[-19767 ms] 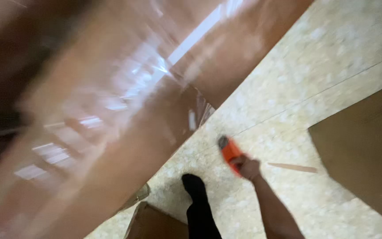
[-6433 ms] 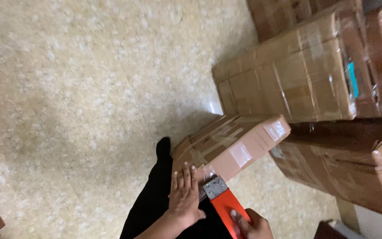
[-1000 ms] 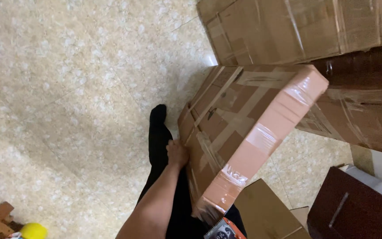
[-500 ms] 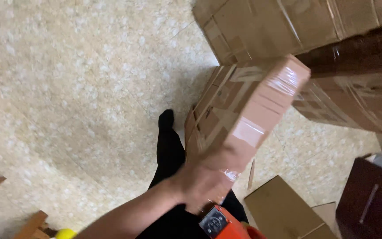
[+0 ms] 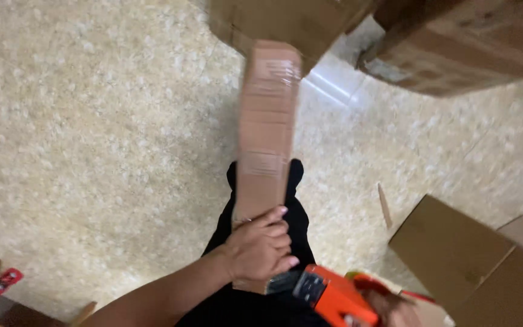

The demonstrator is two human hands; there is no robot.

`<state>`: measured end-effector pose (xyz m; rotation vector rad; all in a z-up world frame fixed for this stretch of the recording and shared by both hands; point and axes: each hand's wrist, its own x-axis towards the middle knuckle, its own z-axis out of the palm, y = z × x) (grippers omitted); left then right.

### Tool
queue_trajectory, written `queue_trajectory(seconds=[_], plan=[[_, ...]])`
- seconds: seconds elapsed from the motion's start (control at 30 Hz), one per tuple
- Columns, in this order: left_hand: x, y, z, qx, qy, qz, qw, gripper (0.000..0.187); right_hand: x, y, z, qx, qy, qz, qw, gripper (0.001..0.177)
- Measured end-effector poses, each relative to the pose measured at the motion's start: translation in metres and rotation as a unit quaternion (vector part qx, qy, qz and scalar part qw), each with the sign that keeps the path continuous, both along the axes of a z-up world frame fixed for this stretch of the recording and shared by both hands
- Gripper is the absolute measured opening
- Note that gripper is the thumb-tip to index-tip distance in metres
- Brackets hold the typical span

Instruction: Applying packaging tape to seal flat cardboard boxes using a tape dispenser and cutting tape with a utility knife.

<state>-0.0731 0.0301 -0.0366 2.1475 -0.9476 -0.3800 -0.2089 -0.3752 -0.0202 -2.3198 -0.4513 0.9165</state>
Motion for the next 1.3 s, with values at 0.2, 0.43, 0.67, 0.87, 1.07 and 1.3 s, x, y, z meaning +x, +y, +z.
queue_trajectory(seconds=[0.2, 0.43, 0.67, 0.87, 1.07, 1.3], plan=[[0.004, 0.018, 0.019, 0.049, -0.006, -0.012, 0.999, 0.031, 0.053, 0.016, -0.062, -0.169, 0.103, -0.007, 0.980, 0.075], [-0.011, 0.024, 0.010, 0.107, -0.017, -0.047, 0.993, 0.026, 0.056, 0.037, -0.148, -0.170, 0.217, -0.019, 0.961, 0.075], [-0.042, 0.056, -0.011, 0.164, 0.022, -0.034, 0.986, 0.022, 0.066, 0.078, -0.206, -0.053, 0.270, -0.013, 0.961, 0.069], [-0.032, 0.048, -0.001, 0.226, -0.008, 0.007, 0.974, 0.016, 0.062, 0.104, -0.234, -0.012, 0.269, -0.016, 0.963, 0.070], [0.001, -0.040, -0.001, 0.540, 0.130, -0.134, 0.821, 0.052, 0.071, 0.139, -0.232, 0.024, 0.251, -0.042, 0.967, 0.067], [-0.086, -0.011, -0.186, 0.616, 0.244, -0.494, 0.564, 0.079, 0.097, 0.153, -0.195, -0.035, 0.248, -0.032, 0.968, 0.059]])
